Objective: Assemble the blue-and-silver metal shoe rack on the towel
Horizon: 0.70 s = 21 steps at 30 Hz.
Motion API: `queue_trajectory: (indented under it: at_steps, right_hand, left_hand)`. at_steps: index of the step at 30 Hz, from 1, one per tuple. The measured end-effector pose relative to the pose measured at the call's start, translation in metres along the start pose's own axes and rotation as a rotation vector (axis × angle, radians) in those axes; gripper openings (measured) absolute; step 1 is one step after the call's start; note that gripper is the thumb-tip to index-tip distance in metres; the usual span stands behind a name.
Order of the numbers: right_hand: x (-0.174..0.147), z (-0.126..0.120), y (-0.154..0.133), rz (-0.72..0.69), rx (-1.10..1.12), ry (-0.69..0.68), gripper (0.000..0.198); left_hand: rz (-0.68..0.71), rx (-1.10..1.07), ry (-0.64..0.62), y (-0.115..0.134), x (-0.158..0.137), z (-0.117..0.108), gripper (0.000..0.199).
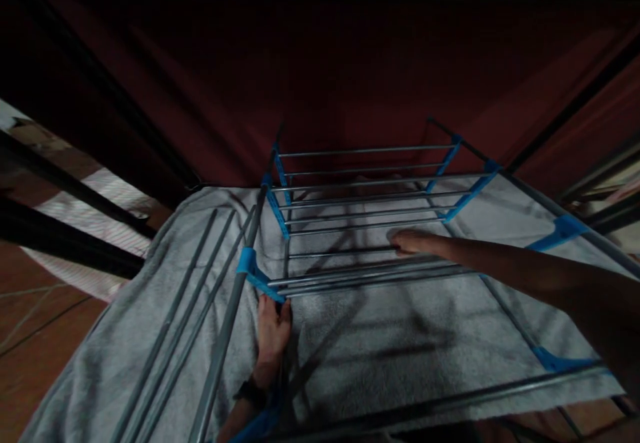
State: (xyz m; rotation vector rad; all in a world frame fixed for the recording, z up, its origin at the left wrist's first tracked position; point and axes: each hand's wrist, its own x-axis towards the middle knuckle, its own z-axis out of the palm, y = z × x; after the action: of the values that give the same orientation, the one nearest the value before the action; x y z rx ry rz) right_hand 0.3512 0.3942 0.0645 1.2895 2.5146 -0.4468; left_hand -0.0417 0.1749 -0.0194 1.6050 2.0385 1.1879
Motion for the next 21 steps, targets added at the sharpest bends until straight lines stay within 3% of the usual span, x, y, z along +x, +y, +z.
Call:
queue_trajectory:
  at_steps: [4, 8, 11, 15, 21]
  right_hand:
    - [0.008, -0.004, 0.005, -0.079, -0.048, 0.004, 0.026]
    - [-0.004, -0.034, 0.004, -0.092, -0.091, 0.088, 0.035]
    - [-0.029, -0.063, 0.0, -0.116, -0.219, 0.201, 0.029]
    - [-0.072, -0.093, -0.01, -0.025, -0.35, 0.386, 0.025]
    - [-0.132, -0.105, -0.03, 0.039, -0.36, 0.634, 0.038]
  left_hand:
    - [-0.013, -0.009, -0.004, 0.0, -0.002, 0.0, 0.031]
    - [-0.018, -0.001, -0.002, -0.001, -0.002, 0.0, 0.025]
    - [-0.014, -0.001, 0.012, -0.002, -0.001, 0.0, 0.024]
    - [0.034, -0.012, 0.021, -0.004, 0.002, 0.002, 0.03]
    - [0.055, -0.031, 0.025, 0.002, 0.009, 0.002, 0.037]
